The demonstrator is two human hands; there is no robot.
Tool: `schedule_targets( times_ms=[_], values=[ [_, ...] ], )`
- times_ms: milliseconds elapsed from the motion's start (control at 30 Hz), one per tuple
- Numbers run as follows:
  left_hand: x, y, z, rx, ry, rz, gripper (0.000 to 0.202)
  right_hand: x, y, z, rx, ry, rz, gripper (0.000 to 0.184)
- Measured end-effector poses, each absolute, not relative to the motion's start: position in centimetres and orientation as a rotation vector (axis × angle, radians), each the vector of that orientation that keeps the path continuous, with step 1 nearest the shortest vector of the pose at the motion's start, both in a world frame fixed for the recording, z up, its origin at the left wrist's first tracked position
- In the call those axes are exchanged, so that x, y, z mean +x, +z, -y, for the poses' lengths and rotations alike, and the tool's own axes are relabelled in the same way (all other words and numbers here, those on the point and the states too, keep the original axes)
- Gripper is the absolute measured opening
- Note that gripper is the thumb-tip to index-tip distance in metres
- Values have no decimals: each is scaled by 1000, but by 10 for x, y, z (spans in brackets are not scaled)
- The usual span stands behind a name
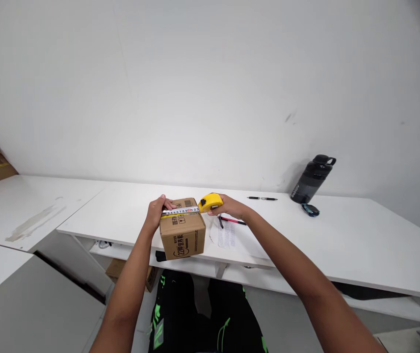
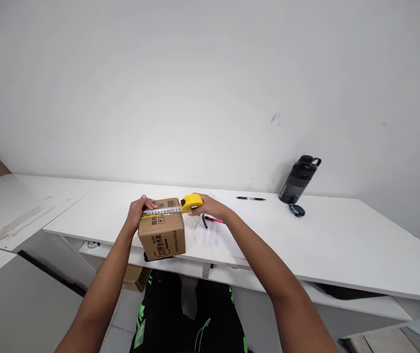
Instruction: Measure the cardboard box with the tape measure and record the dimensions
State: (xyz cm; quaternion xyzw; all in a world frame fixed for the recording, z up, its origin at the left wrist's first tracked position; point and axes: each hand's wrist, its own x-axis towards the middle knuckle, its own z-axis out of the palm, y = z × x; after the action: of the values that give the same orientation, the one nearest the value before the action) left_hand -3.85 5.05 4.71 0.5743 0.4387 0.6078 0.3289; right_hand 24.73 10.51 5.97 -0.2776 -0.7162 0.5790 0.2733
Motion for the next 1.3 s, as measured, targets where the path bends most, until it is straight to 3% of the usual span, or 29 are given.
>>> schedule_targets(
  times_ms=[367, 500, 767, 833, 1000, 1300],
  values=[
    [-40, 46, -50, 1516, 1558, -1156, 46, 251, 55, -108, -689, 1579, 1915, 49],
    [-40, 47, -49, 1536, 1539, -1186, 45, 265, 47, -111, -604, 1557, 1923, 58],
    [-39, 49, -49, 1575, 1537, -1199, 45, 308, 0, -130, -1384, 728, 2197, 76],
    [-39, 49, -50, 1579, 1542, -1200, 45, 314, -13, -132, -1530, 543, 2309, 70],
    [-36, 50, -53, 1558, 1562, -1205, 44, 316, -35, -132, -1701, 356, 2324, 29],
    [-31, 50, -58, 1470, 1643, -1232, 43, 319, -35, -126, -1628, 416, 2384, 20]
  ],
)
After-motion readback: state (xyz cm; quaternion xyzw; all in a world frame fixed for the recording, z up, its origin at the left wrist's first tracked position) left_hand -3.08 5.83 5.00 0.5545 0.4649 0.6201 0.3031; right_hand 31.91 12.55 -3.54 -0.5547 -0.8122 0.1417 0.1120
